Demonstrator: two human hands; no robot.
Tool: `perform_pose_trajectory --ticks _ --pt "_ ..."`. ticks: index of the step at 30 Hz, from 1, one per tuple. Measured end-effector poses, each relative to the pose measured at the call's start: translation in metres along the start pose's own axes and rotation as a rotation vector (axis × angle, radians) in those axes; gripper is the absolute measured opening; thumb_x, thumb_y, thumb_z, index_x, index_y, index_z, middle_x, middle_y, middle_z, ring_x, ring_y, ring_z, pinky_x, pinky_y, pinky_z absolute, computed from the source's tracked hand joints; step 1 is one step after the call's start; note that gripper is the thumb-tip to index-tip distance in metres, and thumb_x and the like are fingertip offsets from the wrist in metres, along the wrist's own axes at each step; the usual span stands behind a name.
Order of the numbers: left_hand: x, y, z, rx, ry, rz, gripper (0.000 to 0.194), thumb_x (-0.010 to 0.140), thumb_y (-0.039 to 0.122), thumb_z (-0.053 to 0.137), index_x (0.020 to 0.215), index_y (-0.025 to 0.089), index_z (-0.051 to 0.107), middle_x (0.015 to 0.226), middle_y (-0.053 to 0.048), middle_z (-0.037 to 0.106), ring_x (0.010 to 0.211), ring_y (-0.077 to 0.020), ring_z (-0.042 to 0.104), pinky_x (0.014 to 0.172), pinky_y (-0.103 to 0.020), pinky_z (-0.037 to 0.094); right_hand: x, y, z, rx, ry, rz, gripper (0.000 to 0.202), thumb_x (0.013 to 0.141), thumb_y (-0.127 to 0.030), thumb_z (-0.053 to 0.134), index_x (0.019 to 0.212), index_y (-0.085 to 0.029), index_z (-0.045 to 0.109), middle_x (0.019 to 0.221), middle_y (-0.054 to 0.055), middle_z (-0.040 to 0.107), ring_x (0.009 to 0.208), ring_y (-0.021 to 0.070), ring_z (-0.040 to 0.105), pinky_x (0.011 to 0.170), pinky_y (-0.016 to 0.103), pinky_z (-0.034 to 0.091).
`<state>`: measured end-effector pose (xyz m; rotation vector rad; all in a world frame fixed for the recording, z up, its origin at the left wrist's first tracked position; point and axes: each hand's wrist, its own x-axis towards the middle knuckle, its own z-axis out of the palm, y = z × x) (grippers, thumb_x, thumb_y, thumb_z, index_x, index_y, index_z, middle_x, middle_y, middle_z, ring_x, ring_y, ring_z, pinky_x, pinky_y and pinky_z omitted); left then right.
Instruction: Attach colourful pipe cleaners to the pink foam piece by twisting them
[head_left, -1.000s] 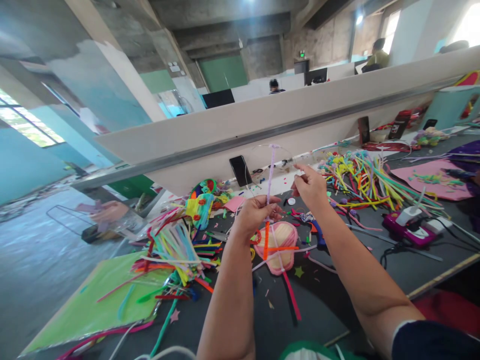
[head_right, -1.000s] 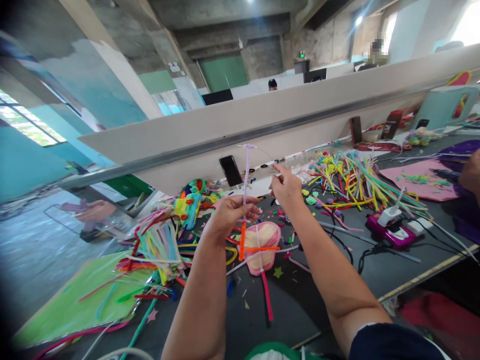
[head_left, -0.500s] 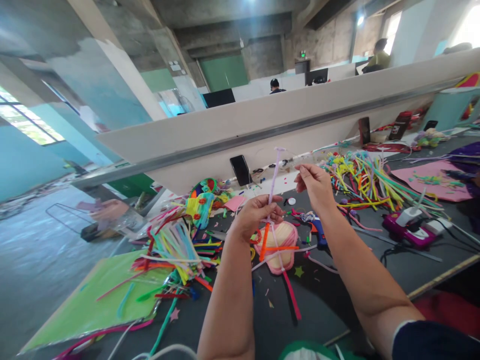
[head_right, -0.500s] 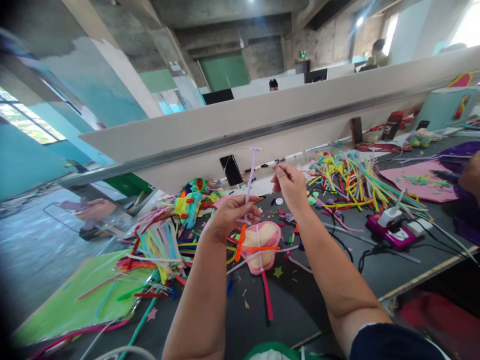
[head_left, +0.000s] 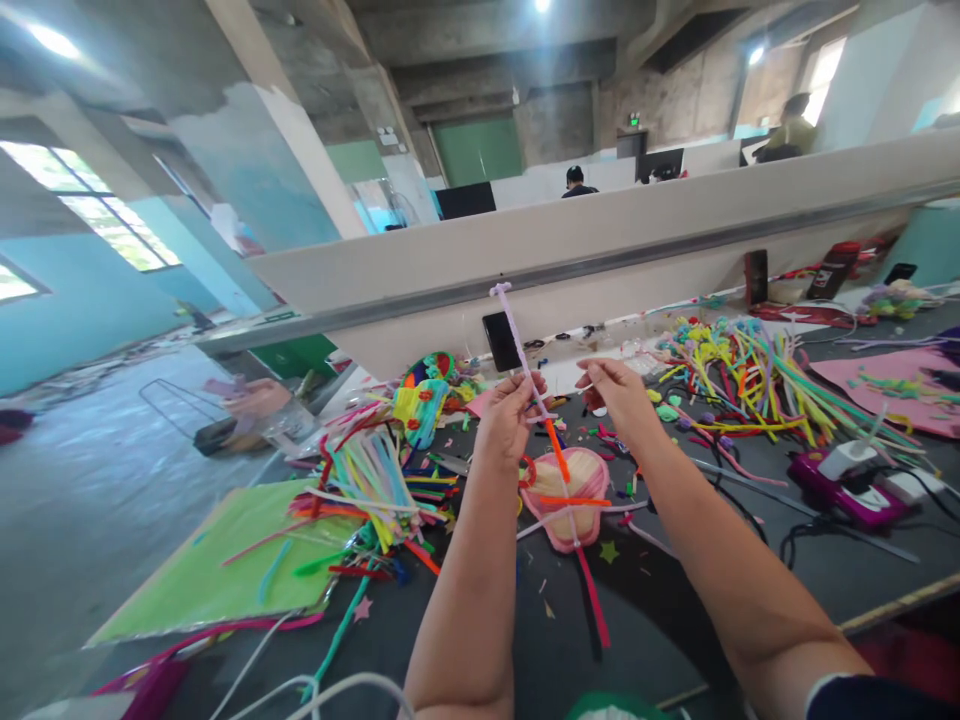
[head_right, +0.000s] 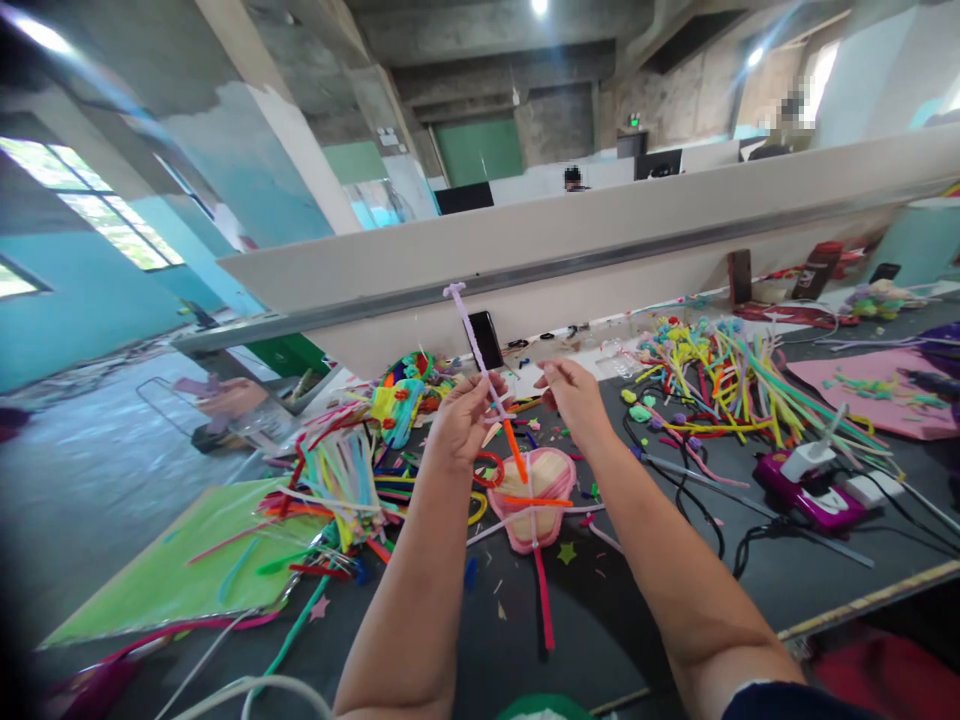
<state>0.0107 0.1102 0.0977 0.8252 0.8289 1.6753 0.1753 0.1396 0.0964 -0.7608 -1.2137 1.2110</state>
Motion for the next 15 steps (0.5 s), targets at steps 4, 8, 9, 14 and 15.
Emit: perform_pose_trajectory --ticks 4,8,9,14,15 --pt "-0.002 0.002 0.0 0.0 -0.013 0.014 0.023 0.064 0.023 0.079 0.081 0.014 0.067 0.081 -0.001 0.067 0.079 -0.0126 0.063 0.073 -0.03 0.056 -0.007 0.008 0.014 -0.068 -0.077 0.021 0.028 0.078 -0.043 0.06 0.089 -0.019 0.068 0.076 0.001 0.066 0.057 0.0106 0.056 0.047 0.022 0.043" --pt "-0.004 0.001 0.003 0.05 -0.051 -0.017 0.024 0.063 0.026 0.08 0.08 0.013 0.068 0.08 -0.003 0.066 0.073 -0.0133 0.063 0.06 -0.025 0.054 -0.01 0.009 0.019 -0.023 -0.118 0.049 0.027 0.076 -0.043 0.061 0.085 -0.019 0.067 0.067 0.0 0.065 0.052 0.0117 0.054 0.046 0.023 0.042" --pt "-0.004 0.0 0.003 0.062 -0.059 -0.027 0.026 0.062 0.027 0.081 0.08 0.013 0.069 0.08 -0.003 0.066 0.071 -0.0132 0.063 0.058 -0.025 0.053 -0.011 0.008 0.018 -0.022 -0.119 0.051 0.026 0.076 -0.043 0.061 0.084 -0.018 0.067 0.064 -0.001 0.064 0.05 0.0115 0.053 0.045 0.023 0.041" --pt "-0.005 -0.001 0.001 0.137 -0.108 -0.07 0.031 0.061 0.031 0.082 0.084 0.012 0.071 0.069 -0.002 0.064 0.063 -0.0131 0.062 0.057 -0.025 0.051 -0.009 0.01 0.016 -0.031 -0.115 0.017 0.022 0.077 -0.039 0.061 0.078 -0.018 0.066 0.06 -0.002 0.06 0.046 0.0093 0.049 0.044 0.022 0.039" --pt "-0.005 -0.001 0.001 0.155 -0.116 -0.072 0.031 0.061 0.032 0.082 0.083 0.012 0.071 0.067 -0.002 0.064 0.061 -0.0124 0.061 0.057 -0.024 0.051 -0.009 0.011 0.016 -0.033 -0.113 0.005 0.021 0.078 -0.038 0.06 0.077 -0.018 0.065 0.06 -0.002 0.06 0.046 0.0091 0.049 0.044 0.022 0.039"
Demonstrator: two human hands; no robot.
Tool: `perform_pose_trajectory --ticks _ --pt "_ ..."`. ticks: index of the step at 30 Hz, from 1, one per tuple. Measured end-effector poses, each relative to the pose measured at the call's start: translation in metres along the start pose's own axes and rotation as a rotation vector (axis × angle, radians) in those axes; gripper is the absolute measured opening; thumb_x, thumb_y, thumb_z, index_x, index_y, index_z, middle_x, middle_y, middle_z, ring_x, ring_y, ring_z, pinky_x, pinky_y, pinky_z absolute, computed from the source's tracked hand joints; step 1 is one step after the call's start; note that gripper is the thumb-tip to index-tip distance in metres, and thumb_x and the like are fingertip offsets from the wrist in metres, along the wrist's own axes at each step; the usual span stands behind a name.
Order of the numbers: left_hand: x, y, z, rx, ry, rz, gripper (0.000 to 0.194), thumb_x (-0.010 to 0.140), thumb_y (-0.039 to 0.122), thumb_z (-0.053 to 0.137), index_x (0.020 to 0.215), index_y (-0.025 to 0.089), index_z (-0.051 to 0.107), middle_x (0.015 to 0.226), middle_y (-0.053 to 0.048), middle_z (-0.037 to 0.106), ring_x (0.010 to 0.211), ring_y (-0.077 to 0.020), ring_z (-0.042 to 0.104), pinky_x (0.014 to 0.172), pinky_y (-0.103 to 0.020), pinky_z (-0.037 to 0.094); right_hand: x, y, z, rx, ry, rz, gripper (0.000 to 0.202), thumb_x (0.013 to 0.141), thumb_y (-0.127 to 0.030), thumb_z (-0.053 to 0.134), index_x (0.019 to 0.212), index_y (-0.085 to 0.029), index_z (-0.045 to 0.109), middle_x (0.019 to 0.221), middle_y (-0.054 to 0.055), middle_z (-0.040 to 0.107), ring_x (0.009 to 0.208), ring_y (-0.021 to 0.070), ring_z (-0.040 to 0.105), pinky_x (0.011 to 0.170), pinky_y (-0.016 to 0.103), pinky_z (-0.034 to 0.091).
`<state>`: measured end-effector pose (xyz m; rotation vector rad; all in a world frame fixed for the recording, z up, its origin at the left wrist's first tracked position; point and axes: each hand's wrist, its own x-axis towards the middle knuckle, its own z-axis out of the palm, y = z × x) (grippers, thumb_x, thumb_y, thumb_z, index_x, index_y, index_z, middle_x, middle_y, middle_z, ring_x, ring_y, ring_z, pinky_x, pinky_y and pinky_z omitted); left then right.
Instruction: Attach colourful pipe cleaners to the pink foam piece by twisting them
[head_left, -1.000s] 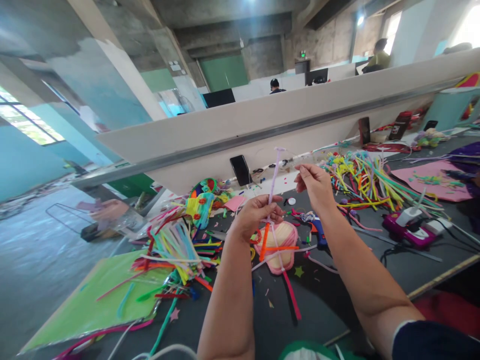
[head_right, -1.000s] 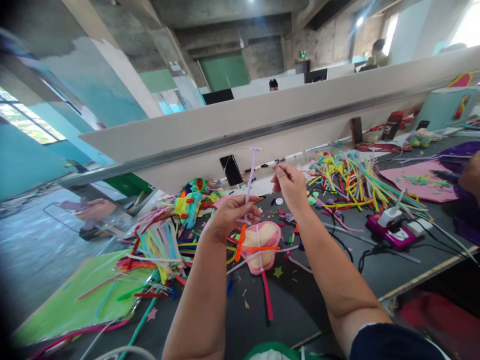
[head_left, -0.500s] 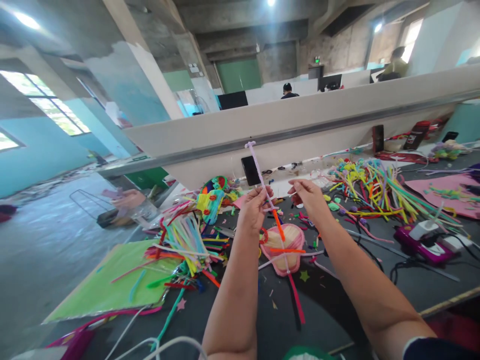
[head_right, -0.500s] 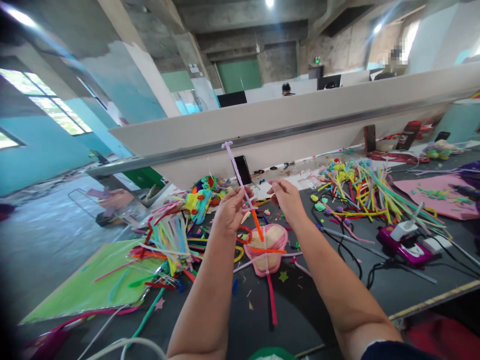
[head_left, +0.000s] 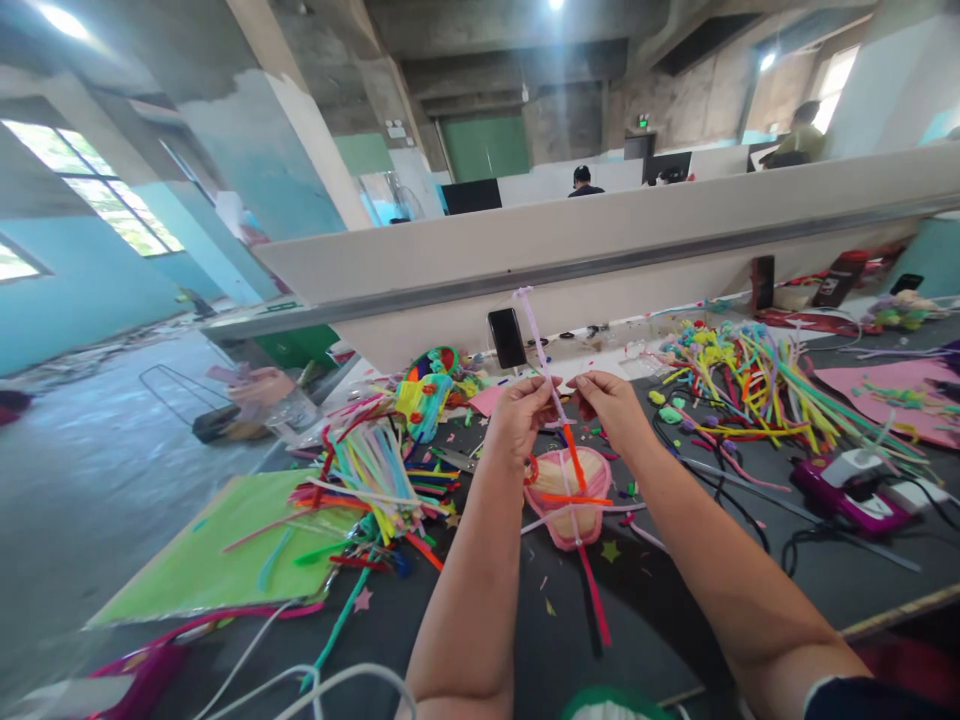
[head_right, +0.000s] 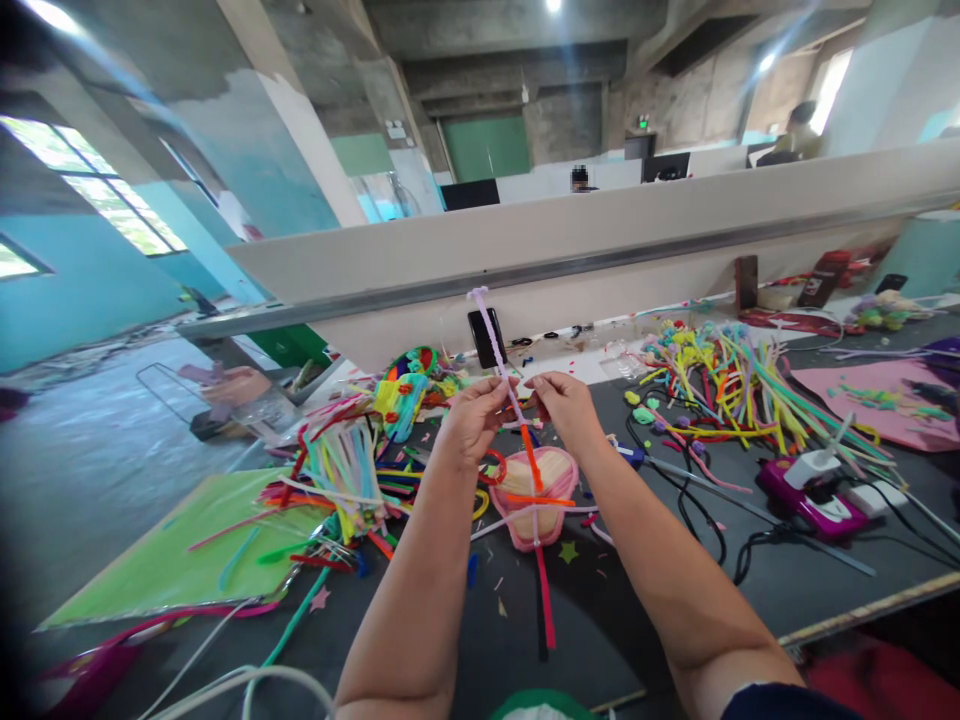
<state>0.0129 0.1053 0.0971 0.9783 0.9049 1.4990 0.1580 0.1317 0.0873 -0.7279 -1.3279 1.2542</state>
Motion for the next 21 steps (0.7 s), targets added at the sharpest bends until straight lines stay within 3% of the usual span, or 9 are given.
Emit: perform_pose_trajectory --ticks 10,14,18,21 --pt "-0.0012 -0.0001 0.0022 0.104 -0.056 -0.006 0.027 0.061 0.032 0.08 0.076 0.011 0.071 0.06 0.0 0.06 0.054 -0.0082 0.054 0.054 -0.021 0.045 0.0012 0.0047 0.0013 -0.11 0.08 -0.086 0.021 0.08 -0.033 0.055 0.065 -0.019 0.058 0.054 -0.004 0.053 0.042 0.0089 0.042 0.042 0.022 0.031" --pt "0.0018 -0.0013 -0.0015 0.051 -0.004 0.048 0.026 0.063 0.03 0.079 0.08 0.012 0.072 0.064 0.0 0.062 0.055 -0.0072 0.054 0.057 -0.02 0.045 0.0007 0.0039 0.0028 -0.048 0.052 -0.068 0.021 0.08 -0.038 0.057 0.072 -0.019 0.061 0.06 -0.002 0.057 0.047 0.0093 0.045 0.045 0.022 0.034" --pt "0.0049 0.0006 -0.0059 -0.051 0.066 0.111 0.026 0.064 0.029 0.079 0.082 0.013 0.071 0.068 0.0 0.062 0.058 -0.0064 0.055 0.058 -0.019 0.045 -0.0002 0.0062 0.0052 0.152 0.008 0.084 0.026 0.08 -0.044 0.061 0.089 -0.02 0.063 0.079 0.001 0.066 0.063 0.0111 0.059 0.057 0.022 0.044" --pt "0.0055 0.0023 -0.0072 -0.084 0.106 0.146 0.027 0.063 0.029 0.079 0.084 0.014 0.071 0.068 0.001 0.061 0.057 -0.0053 0.053 0.055 -0.018 0.043 -0.0027 0.0091 0.0082 0.334 -0.191 0.313 0.026 0.083 -0.044 0.06 0.094 -0.02 0.059 0.081 0.002 0.067 0.064 0.0129 0.063 0.059 0.025 0.048"
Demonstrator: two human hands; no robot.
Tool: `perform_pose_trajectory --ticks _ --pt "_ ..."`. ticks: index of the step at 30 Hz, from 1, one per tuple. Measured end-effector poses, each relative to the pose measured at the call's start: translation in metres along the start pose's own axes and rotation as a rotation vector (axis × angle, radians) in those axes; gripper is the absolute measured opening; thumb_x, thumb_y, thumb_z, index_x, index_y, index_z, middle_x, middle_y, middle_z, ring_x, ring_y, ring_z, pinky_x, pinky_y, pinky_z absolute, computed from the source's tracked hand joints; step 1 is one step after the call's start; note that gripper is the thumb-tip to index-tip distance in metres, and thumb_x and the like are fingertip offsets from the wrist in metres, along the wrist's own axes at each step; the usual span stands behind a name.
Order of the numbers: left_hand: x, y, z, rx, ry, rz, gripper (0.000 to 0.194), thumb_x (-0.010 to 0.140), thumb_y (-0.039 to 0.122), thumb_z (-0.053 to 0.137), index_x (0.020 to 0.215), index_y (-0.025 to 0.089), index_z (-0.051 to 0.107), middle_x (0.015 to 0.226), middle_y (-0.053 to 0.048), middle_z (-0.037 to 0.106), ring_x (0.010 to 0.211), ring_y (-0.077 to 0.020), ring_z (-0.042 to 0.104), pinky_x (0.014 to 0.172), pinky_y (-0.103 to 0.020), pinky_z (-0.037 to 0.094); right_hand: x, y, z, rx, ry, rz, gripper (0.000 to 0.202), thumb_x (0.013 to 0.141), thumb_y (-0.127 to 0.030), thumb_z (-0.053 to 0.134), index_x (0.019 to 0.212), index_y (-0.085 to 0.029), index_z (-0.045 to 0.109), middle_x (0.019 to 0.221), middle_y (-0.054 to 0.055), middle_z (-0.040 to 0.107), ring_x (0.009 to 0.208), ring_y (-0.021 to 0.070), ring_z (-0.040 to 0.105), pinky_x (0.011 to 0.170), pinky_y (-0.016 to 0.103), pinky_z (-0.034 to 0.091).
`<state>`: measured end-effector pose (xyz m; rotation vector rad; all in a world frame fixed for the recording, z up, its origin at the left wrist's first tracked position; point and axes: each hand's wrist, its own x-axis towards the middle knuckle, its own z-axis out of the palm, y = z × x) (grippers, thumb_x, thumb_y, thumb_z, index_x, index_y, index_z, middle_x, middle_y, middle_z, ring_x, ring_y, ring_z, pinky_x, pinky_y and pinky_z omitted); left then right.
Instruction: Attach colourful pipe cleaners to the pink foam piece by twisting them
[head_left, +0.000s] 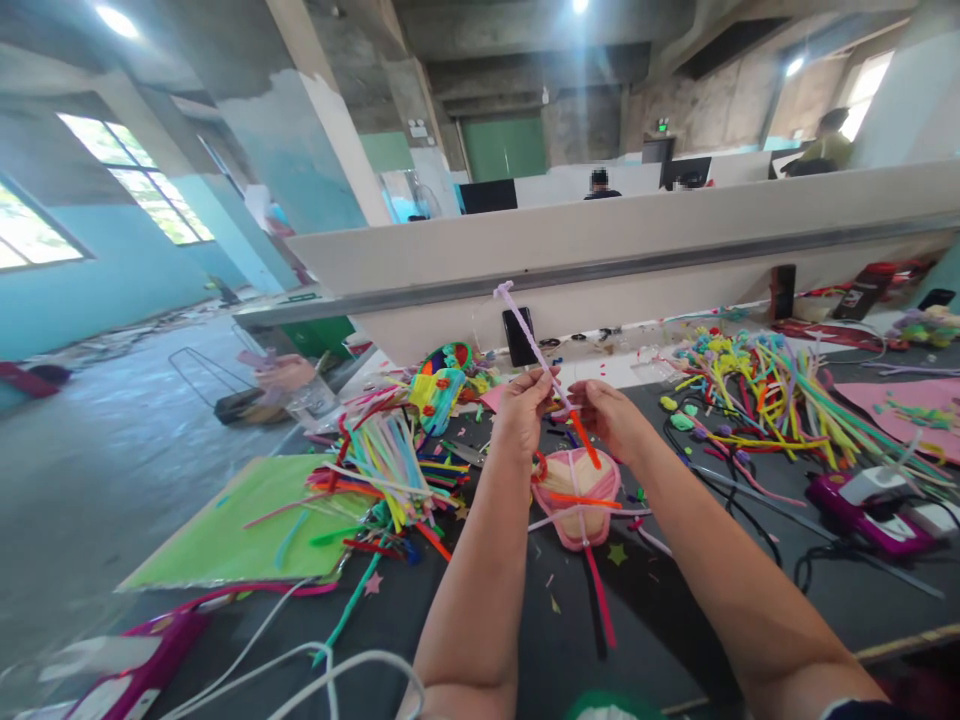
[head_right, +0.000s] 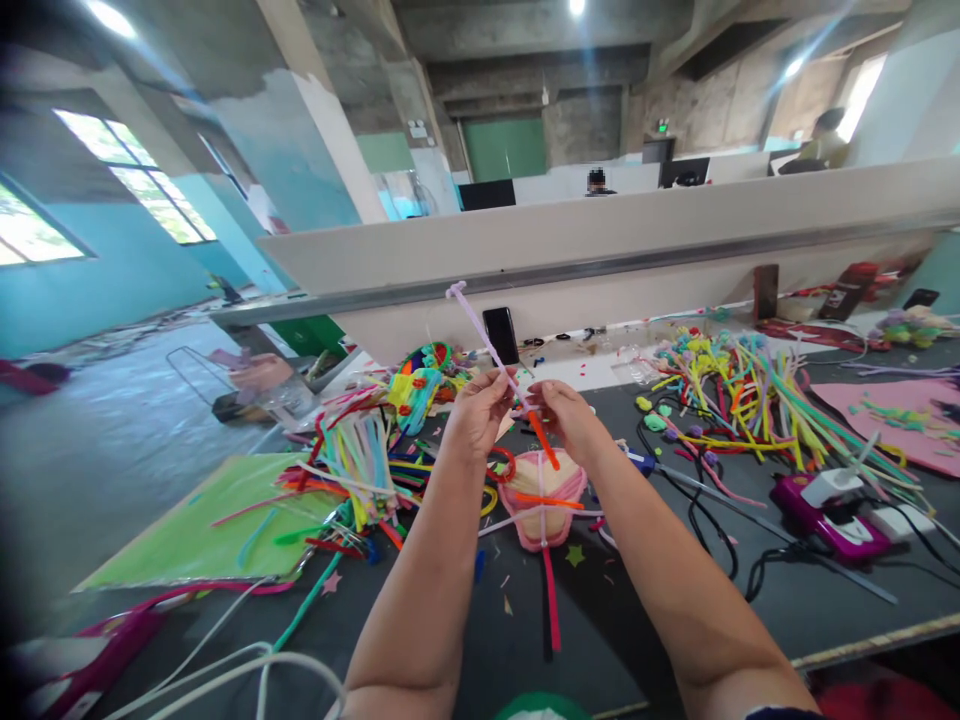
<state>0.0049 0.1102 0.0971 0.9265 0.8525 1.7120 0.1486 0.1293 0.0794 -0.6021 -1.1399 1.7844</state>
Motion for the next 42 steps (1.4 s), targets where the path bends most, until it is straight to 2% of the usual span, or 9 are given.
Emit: perform_pose_trajectory --ticks 3,5,10,14,16,20,26,35,42 --pt "0.0 0.0 -0.001 0.003 -0.022 -0.007 0.031 0.064 0.031 0.079 0.088 0.014 0.071 0.07 0.001 0.062 0.055 -0.0062 0.053 0.052 -0.019 0.044 -0.002 0.003 0.002 0.145 -0.163 0.15 0.024 0.085 -0.041 0.058 0.096 -0.021 0.058 0.074 0.0 0.065 0.058 0.0134 0.062 0.06 0.028 0.05" --pt "-0.001 -0.001 -0.001 0.017 -0.05 -0.013 0.033 0.065 0.033 0.079 0.091 0.014 0.071 0.074 0.0 0.062 0.055 -0.0067 0.054 0.052 -0.02 0.044 -0.003 0.004 0.003 0.219 -0.207 0.18 0.022 0.086 -0.04 0.058 0.098 -0.021 0.058 0.074 0.0 0.064 0.057 0.0127 0.061 0.057 0.027 0.05" --pt "-0.003 0.005 -0.002 0.004 -0.155 -0.016 0.041 0.069 0.041 0.076 0.1 0.016 0.068 0.087 -0.004 0.067 0.062 -0.0094 0.058 0.056 -0.022 0.046 -0.001 0.005 0.001 0.288 -0.234 0.152 0.023 0.089 -0.041 0.054 0.097 -0.02 0.06 0.078 0.001 0.064 0.053 0.0095 0.051 0.048 0.021 0.041" --pt "-0.002 0.012 -0.007 -0.112 -0.181 -0.025 0.056 0.077 0.063 0.059 0.107 0.016 0.067 0.103 -0.01 0.068 0.085 -0.0175 0.064 0.068 -0.028 0.052 0.001 0.004 -0.003 0.261 -0.218 0.125 0.027 0.09 -0.045 0.05 0.095 -0.02 0.061 0.083 0.003 0.065 0.052 0.0098 0.045 0.046 0.021 0.038" --pt "0.0 0.013 -0.01 -0.131 -0.167 -0.026 0.06 0.079 0.066 0.054 0.108 0.015 0.067 0.106 -0.012 0.068 0.093 -0.0186 0.064 0.075 -0.029 0.052 0.001 0.003 -0.003 0.246 -0.209 0.116 0.028 0.09 -0.046 0.049 0.096 -0.021 0.061 0.085 0.003 0.065 0.052 0.0101 0.043 0.047 0.021 0.038" --pt "0.002 0.009 -0.014 -0.069 -0.148 -0.011 0.05 0.079 0.057 0.061 0.106 0.016 0.068 0.098 -0.009 0.069 0.088 -0.0158 0.063 0.075 -0.027 0.05 -0.001 -0.003 -0.004 0.259 -0.211 0.082 0.027 0.09 -0.044 0.05 0.097 -0.021 0.061 0.087 0.004 0.064 0.054 0.0098 0.043 0.048 0.021 0.038" --pt "0.003 -0.003 -0.013 0.147 -0.148 0.044 0.027 0.066 0.031 0.079 0.085 0.014 0.068 0.073 0.0 0.067 0.07 -0.0102 0.062 0.072 -0.023 0.047 0.0 -0.008 -0.006 0.25 -0.167 0.018 0.026 0.09 -0.043 0.05 0.094 -0.021 0.062 0.086 0.003 0.064 0.053 0.0093 0.042 0.047 0.021 0.038" --pt "-0.002 -0.009 0.001 0.197 -0.192 0.062 0.022 0.064 0.027 0.079 0.074 0.014 0.065 0.074 -0.003 0.071 0.077 -0.0171 0.068 0.077 -0.031 0.051 0.001 -0.01 -0.008 0.335 -0.164 0.01 0.022 0.09 -0.039 0.052 0.09 -0.019 0.061 0.076 0.001 0.061 0.05 0.0079 0.042 0.044 0.019 0.036" --pt "-0.001 -0.014 0.003 0.239 -0.163 0.046 0.022 0.061 0.028 0.08 0.068 0.014 0.065 0.069 -0.002 0.069 0.069 -0.0141 0.065 0.074 -0.028 0.05 0.0 -0.013 -0.007 0.434 -0.191 -0.013 0.021 0.09 -0.032 0.053 0.087 -0.014 0.062 0.076 0.002 0.062 0.049 0.0064 0.042 0.043 0.018 0.036"
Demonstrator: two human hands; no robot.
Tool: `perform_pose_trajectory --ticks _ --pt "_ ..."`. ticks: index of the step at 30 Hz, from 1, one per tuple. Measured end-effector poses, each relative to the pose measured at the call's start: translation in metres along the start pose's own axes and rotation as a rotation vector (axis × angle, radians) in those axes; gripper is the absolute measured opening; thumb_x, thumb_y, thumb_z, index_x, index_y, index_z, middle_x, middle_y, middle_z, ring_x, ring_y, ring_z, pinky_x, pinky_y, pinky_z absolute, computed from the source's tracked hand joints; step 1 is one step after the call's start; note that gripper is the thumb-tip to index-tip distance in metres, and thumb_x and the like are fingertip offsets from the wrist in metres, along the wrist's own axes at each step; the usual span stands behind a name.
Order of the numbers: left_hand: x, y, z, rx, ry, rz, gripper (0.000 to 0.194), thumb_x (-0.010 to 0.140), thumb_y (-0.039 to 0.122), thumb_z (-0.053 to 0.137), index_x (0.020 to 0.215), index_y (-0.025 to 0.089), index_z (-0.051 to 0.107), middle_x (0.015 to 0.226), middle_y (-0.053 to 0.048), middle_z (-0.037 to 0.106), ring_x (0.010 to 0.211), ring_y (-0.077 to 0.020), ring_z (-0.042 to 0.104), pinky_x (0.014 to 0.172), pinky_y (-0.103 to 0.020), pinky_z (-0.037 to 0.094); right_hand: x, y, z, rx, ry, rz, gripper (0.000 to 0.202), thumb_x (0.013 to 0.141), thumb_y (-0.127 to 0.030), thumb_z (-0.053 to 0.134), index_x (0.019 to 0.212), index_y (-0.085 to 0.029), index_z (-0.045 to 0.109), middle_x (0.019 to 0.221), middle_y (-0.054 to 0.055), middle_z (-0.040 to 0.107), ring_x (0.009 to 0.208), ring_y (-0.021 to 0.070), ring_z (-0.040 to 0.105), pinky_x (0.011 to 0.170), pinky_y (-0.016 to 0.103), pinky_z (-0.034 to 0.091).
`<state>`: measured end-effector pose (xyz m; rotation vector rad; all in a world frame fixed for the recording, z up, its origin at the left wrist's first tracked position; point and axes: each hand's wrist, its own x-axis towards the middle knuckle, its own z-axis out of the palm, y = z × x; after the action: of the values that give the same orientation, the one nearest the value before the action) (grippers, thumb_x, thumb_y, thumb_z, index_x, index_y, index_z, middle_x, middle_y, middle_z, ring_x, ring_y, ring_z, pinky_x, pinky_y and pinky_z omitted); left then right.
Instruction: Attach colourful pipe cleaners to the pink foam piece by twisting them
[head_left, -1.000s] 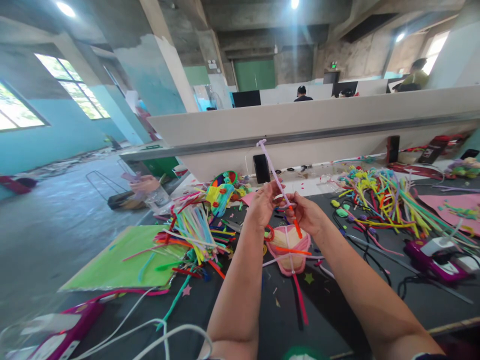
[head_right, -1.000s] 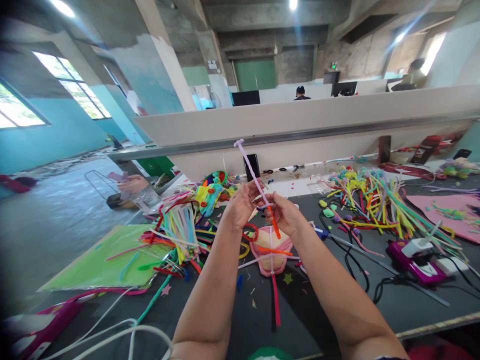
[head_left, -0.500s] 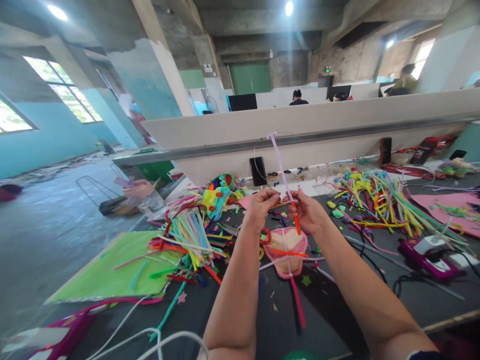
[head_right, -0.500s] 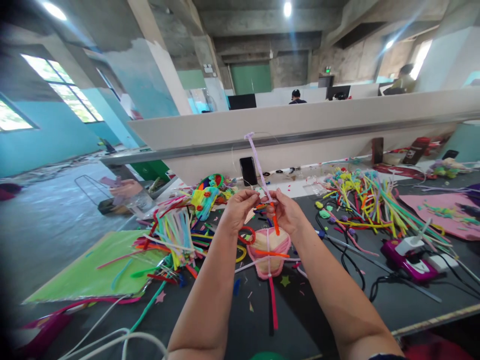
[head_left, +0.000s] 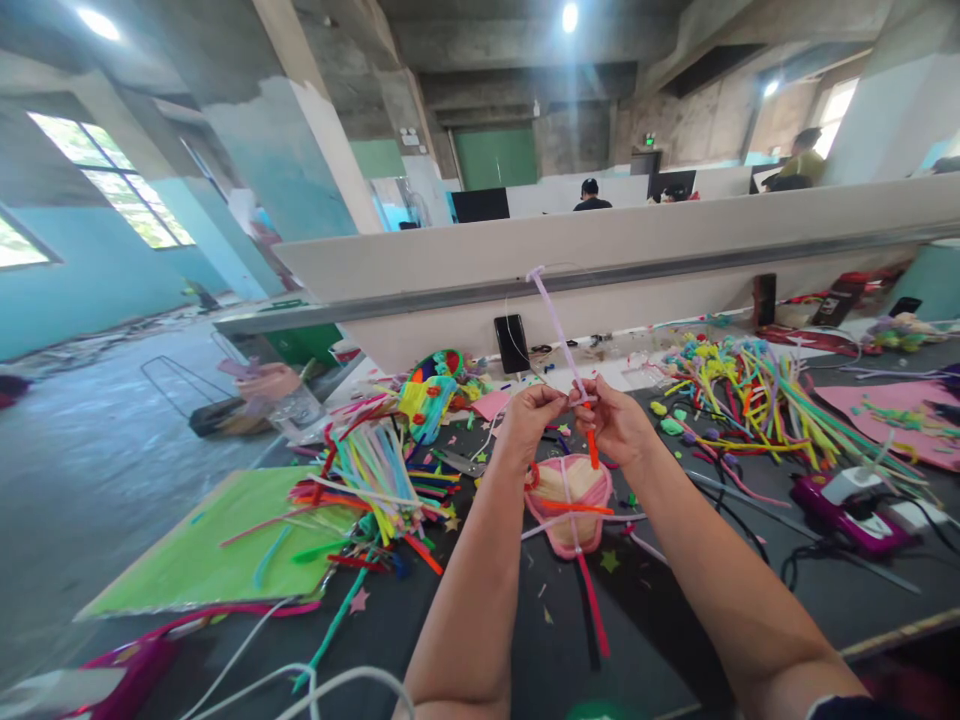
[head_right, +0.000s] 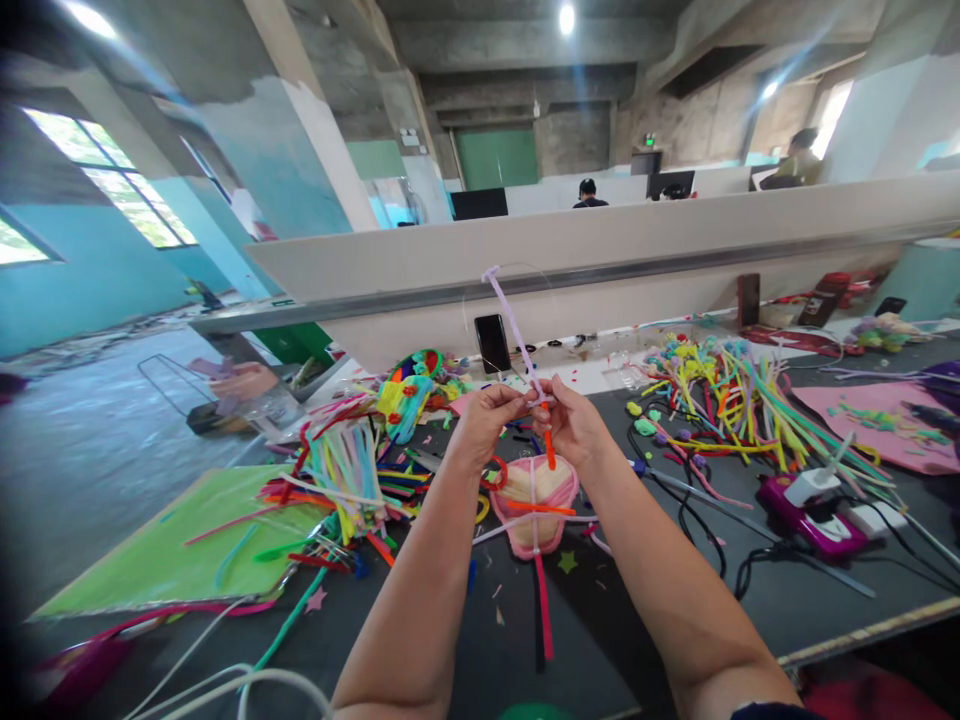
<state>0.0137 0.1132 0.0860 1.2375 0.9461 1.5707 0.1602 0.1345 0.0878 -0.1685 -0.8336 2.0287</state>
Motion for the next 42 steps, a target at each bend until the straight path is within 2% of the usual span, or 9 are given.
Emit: perform_pose_trajectory --ticks 8,15,20,24,30,38,42 --pt "0.001 -0.002 -0.001 -0.001 -0.013 0.025 0.023 0.065 0.03 0.078 0.073 0.013 0.066 0.075 -0.004 0.071 0.072 -0.0165 0.067 0.078 -0.032 0.051 0.001 0.0 -0.004 0.052 -0.046 0.021 0.024 0.093 -0.035 0.049 0.089 -0.014 0.062 0.075 0.003 0.062 0.05 0.0069 0.044 0.044 0.019 0.038" --pt "0.0 0.0 -0.001 -0.008 -0.028 0.018 0.025 0.064 0.03 0.08 0.075 0.013 0.065 0.077 -0.006 0.071 0.074 -0.0175 0.067 0.076 -0.031 0.05 0.001 0.002 -0.004 0.052 -0.005 0.042 0.028 0.092 -0.039 0.051 0.094 -0.014 0.062 0.074 0.003 0.062 0.047 0.0069 0.042 0.043 0.019 0.037" --pt "0.003 -0.001 -0.008 -0.039 0.018 0.058 0.024 0.067 0.03 0.078 0.08 0.014 0.066 0.073 -0.002 0.068 0.069 -0.0119 0.063 0.074 -0.026 0.049 0.002 0.003 -0.005 0.042 -0.025 0.07 0.025 0.092 -0.037 0.05 0.094 -0.014 0.061 0.075 0.002 0.062 0.047 0.0063 0.041 0.042 0.019 0.037" --pt "0.005 -0.002 -0.011 -0.037 0.034 0.089 0.021 0.072 0.033 0.074 0.076 0.014 0.065 0.066 0.001 0.063 0.064 -0.0089 0.058 0.068 -0.023 0.047 0.001 0.004 -0.005 0.057 -0.017 0.09 0.026 0.093 -0.037 0.05 0.095 -0.014 0.061 0.076 0.002 0.062 0.047 0.0063 0.042 0.042 0.018 0.036" --pt "0.004 -0.001 -0.008 -0.066 0.042 0.108 0.023 0.077 0.038 0.069 0.075 0.015 0.067 0.066 0.001 0.059 0.063 -0.0084 0.054 0.068 -0.022 0.047 0.0 0.003 -0.004 0.068 -0.026 0.094 0.027 0.095 -0.036 0.046 0.095 -0.014 0.061 0.076 0.002 0.062 0.048 0.0061 0.041 0.041 0.018 0.036" --pt "0.002 0.002 -0.003 -0.119 0.082 0.086 0.024 0.074 0.038 0.072 0.071 0.015 0.066 0.063 0.001 0.057 0.06 -0.0078 0.052 0.064 -0.021 0.046 0.0 0.005 -0.002 0.052 -0.062 0.096 0.026 0.093 -0.038 0.049 0.093 -0.015 0.061 0.076 0.001 0.061 0.048 0.0062 0.041 0.042 0.019 0.037" --pt "0.001 0.004 -0.001 -0.111 0.08 0.09 0.024 0.074 0.038 0.072 0.071 0.015 0.065 0.063 0.001 0.056 0.061 -0.0082 0.052 0.063 -0.021 0.046 -0.001 0.005 -0.003 0.056 -0.073 0.104 0.031 0.092 -0.043 0.049 0.096 -0.015 0.062 0.076 0.001 0.061 0.047 0.0062 0.04 0.043 0.019 0.036"
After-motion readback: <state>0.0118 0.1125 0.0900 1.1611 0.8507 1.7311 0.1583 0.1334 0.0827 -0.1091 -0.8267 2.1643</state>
